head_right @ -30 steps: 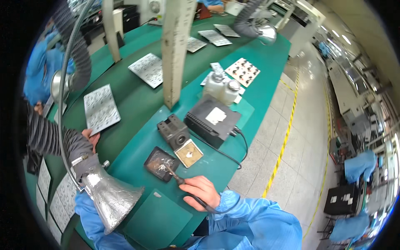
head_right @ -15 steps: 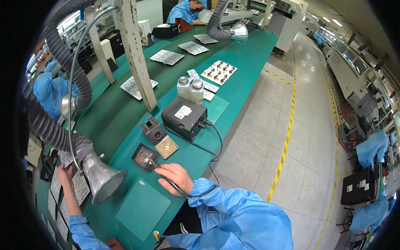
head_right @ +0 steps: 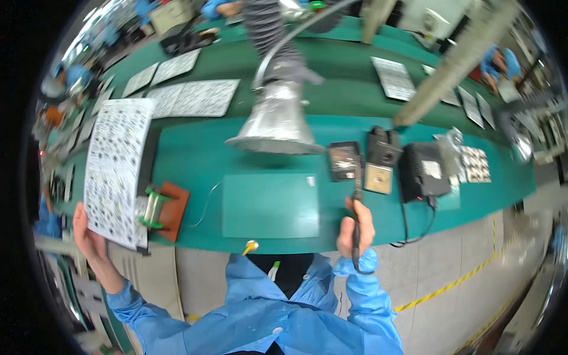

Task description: Soldering electronic components onto a printed circuit board at a manual assembly station.

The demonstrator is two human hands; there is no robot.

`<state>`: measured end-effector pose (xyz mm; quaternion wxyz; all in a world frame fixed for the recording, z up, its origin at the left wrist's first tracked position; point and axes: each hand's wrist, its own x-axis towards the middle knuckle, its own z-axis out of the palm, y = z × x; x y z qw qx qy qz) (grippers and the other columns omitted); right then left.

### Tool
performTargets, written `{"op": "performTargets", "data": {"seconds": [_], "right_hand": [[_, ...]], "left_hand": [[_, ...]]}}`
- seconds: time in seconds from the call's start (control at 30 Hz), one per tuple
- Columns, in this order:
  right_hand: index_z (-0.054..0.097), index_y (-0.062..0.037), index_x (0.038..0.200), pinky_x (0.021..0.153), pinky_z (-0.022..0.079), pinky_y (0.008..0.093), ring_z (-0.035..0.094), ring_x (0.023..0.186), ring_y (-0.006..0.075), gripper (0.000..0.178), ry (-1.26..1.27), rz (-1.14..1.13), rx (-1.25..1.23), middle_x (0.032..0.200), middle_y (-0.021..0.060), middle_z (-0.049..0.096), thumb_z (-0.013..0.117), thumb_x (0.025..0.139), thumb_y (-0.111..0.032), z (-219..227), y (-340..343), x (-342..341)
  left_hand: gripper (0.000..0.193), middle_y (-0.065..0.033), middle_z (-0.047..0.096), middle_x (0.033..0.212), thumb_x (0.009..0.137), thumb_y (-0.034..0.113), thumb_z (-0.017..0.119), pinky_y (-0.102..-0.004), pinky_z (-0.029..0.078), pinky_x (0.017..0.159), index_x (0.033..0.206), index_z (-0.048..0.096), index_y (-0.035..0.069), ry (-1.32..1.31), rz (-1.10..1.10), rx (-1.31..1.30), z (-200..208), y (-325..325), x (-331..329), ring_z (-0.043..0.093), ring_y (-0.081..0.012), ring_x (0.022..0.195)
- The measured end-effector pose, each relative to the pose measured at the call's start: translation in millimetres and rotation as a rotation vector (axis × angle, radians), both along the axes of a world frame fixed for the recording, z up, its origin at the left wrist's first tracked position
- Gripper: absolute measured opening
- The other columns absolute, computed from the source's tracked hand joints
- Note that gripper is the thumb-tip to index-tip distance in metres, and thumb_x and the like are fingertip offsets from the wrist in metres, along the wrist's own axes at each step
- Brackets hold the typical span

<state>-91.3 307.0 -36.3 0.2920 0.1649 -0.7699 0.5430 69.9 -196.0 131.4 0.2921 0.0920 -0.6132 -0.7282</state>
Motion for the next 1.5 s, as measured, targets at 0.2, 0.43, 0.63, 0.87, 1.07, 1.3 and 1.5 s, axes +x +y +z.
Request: {"op": "performTargets", "data": {"seconds": [0.2, 0.43, 0.63, 0.87, 1.07, 1.3, 1.5], "right_hand": [[0.035, -0.0031, 0.137, 0.103, 0.036, 0.051, 0.049, 0.12, 0.0407, 0.061, 0.147, 0.31, 0.044, 0.129, 0.0319, 0.048, 0.056, 0.092, -0.04, 12, -22, 30], [0.035, -0.0089, 0.136, 0.103, 0.033, 0.0602, 0.046, 0.122, 0.0449, 0.084, 0.123, 0.671, 0.21, 0.13, 0.0309, 0.047, 0.065, 0.078, -0.061, 35, -11, 40], [0.057, 0.0033, 0.118, 0.089, 0.047, 0.0479, 0.058, 0.104, 0.0411, 0.047, 0.139, 0.67, 0.009, 0.11, 0.0274, 0.059, 0.072, 0.083, -0.024, 33, -17, 36], [0.05, 0.0037, 0.127, 0.098, 0.04, 0.0506, 0.054, 0.11, 0.0413, 0.067, 0.116, 0.573, 0.326, 0.115, 0.0254, 0.061, 0.075, 0.079, -0.037, 15, -24, 15], [0.057, 0.0032, 0.117, 0.092, 0.046, 0.0436, 0.059, 0.107, 0.0388, 0.068, 0.002, 0.425, 0.517, 0.115, 0.0236, 0.062, 0.084, 0.068, -0.036, -4, -21, 14], [0.054, -0.002, 0.119, 0.094, 0.045, 0.0486, 0.058, 0.107, 0.0405, 0.069, 0.074, 0.433, 0.584, 0.114, 0.0219, 0.063, 0.086, 0.066, -0.031, 1, -35, 8], [0.052, -0.0039, 0.123, 0.1, 0.037, 0.0553, 0.057, 0.111, 0.0415, 0.067, 0.067, 0.458, 0.615, 0.116, 0.0213, 0.063, 0.084, 0.07, -0.03, 1, -37, 7]], "left_hand": [[0.03, -0.0064, 0.061, 0.077, 0.067, 0.029, 0.062, -0.0275, 0.044, 0.061, 0.075, 0.062, 0.0, -0.356, -0.031, -0.126, -51, 87, 46, 0.056, -0.0143, 0.069], [0.011, -0.0018, 0.061, 0.082, 0.086, 0.011, 0.062, -0.0241, 0.042, 0.068, 0.081, 0.061, 0.001, -0.322, -0.812, 0.379, -126, 146, -32, 0.055, -0.0088, 0.077], [0.019, -0.005, 0.064, 0.082, 0.091, 0.018, 0.057, -0.0276, 0.049, 0.067, 0.088, 0.064, 0.0, -0.448, -0.716, 0.572, -139, 167, -78, 0.06, -0.0117, 0.074], [0.032, -0.0087, 0.065, 0.101, 0.093, 0.018, 0.054, -0.0311, 0.055, 0.07, 0.119, 0.056, -0.001, -0.483, -0.482, 0.658, -143, 179, -95, 0.065, -0.0152, 0.083], [0.04, -0.01, 0.063, 0.112, 0.09, 0.006, 0.057, -0.0299, 0.05, 0.084, 0.13, 0.051, 0.0, -0.405, -0.328, 0.055, -145, 181, -83, 0.06, -0.0154, 0.102], [0.026, -0.0114, 0.062, 0.092, 0.075, 0.008, 0.068, -0.0377, 0.049, 0.071, 0.1, 0.066, 0.001, -0.196, 0.267, -1.027, -152, 168, -96, 0.059, -0.0297, 0.083], [0.019, -0.0115, 0.064, 0.089, 0.08, 0.004, 0.065, -0.0325, 0.048, 0.063, 0.099, 0.066, 0.001, -0.263, 0.127, -0.861, -162, 168, -114, 0.061, -0.0254, 0.074]]}}
